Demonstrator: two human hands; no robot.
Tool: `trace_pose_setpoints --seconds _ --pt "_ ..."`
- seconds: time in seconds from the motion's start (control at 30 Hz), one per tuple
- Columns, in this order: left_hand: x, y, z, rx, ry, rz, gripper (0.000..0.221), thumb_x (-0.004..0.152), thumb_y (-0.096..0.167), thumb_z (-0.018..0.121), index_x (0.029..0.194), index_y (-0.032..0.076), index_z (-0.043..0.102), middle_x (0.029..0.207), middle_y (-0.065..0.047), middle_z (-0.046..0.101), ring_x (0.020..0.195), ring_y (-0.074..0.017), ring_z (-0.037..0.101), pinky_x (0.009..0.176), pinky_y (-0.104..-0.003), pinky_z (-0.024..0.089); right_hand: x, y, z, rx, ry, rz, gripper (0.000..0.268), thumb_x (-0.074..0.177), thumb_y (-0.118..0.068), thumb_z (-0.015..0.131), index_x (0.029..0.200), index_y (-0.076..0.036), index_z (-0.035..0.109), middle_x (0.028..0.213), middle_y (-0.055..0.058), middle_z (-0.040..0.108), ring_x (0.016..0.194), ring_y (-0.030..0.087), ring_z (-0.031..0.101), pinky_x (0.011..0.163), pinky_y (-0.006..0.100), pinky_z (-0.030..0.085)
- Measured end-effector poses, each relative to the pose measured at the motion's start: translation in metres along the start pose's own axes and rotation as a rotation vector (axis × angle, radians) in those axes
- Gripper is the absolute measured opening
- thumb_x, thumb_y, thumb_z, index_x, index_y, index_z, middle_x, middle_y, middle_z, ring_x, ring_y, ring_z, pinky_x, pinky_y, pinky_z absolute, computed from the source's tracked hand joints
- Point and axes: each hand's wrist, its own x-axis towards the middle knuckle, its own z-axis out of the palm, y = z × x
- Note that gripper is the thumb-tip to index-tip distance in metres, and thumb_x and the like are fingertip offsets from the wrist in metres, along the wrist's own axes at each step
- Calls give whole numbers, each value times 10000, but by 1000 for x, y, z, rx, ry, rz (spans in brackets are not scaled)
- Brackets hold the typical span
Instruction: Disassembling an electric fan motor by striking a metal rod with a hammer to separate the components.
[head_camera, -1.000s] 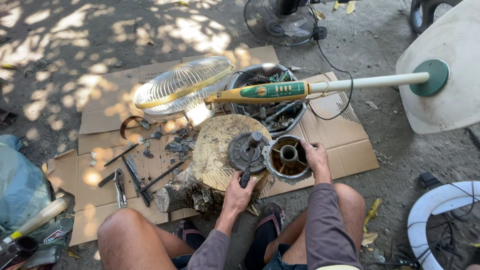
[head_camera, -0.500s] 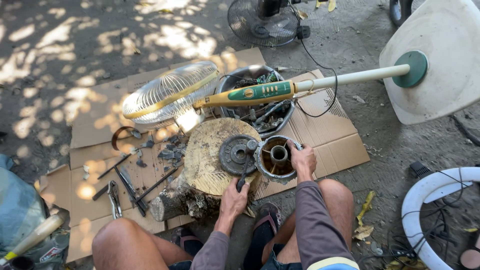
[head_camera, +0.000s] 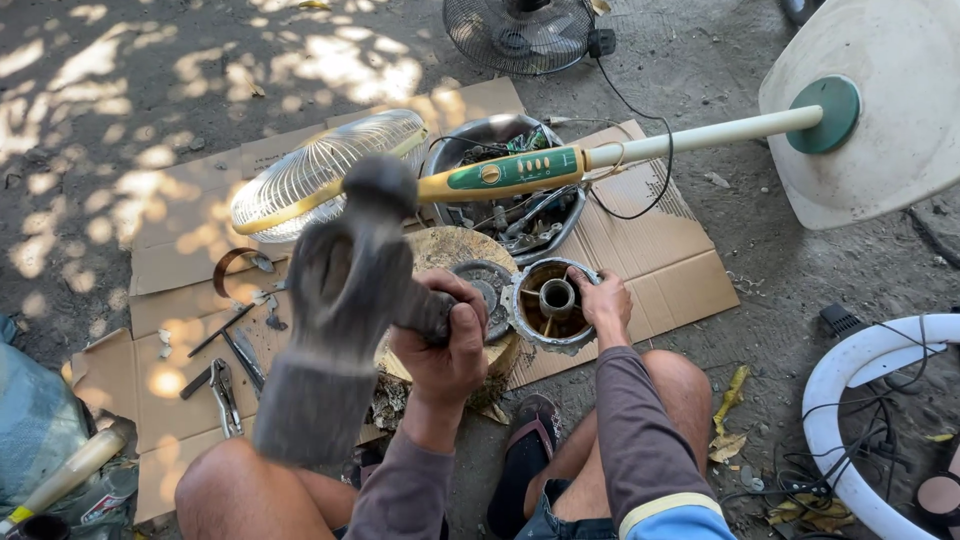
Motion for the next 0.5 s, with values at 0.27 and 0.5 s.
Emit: trace_pose_setpoints --seconds 0.27,0.5 --pt "-187 -115 -77 812 -338 -1112 250 998 330 575 908 97 581 667 -60 578 558 -211 595 525 -362 519 -9 0 -4 3 50 -18 732 841 -702 662 1282 -117 691 1184 209 729 1135 403 675 963 509 534" --pt "-173 -112 -84 668 -227 -1334 194 985 263 563 1046 88 618 756 27 528 562 -115 523 456 -259 503 -12 -12 -8 -41 14 -10 818 904 -696 578 1422 -62 561 1167 216 730 941 322 750 808 454 621"
